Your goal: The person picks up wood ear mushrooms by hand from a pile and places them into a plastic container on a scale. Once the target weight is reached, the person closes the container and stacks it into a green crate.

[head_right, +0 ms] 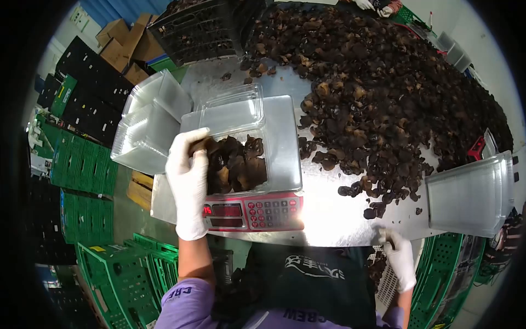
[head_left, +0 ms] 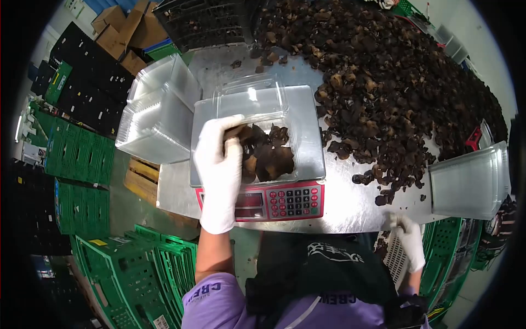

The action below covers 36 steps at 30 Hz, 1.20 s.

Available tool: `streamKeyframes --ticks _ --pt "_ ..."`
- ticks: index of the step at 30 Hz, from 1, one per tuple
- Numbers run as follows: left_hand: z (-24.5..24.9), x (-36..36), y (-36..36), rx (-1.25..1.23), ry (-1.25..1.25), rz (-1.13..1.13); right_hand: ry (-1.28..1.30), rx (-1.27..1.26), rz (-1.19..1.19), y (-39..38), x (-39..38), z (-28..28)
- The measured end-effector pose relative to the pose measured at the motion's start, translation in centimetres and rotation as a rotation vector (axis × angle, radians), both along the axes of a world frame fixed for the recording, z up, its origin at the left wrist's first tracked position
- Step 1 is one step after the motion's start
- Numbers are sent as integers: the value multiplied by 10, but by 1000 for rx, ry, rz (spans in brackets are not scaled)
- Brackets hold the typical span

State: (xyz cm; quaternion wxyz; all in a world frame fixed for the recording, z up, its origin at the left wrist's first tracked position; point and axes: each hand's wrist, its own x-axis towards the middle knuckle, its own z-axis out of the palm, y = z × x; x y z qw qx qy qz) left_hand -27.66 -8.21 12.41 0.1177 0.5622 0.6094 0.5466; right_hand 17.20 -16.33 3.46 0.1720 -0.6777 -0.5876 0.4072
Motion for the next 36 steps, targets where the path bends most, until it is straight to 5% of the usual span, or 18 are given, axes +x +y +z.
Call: streamKeyframes --ticks 4,10,16,18,20,27,36 --pt "-10 16 14 -106 485 -175 -867 143 360 -36 23 9" --pt "7 -28 -16 -91 46 -58 -511 497 142 -2 -30 13" --pt "4 -85 -41 -145 -300 167 -93 818 291 66 -128 29" --pt "-5 -99 -39 -127 -264 204 200 641 346 79 -159 32" --pt "-14 -109 -28 -154 -349 211 893 -27 217 85 -191 46" --pt "-54 -128 33 -411 -787 -26 937 -421 289 112 -231 48" --pt "-70 -125 58 -412 -1072 -192 1211 -528 244 114 -228 37"
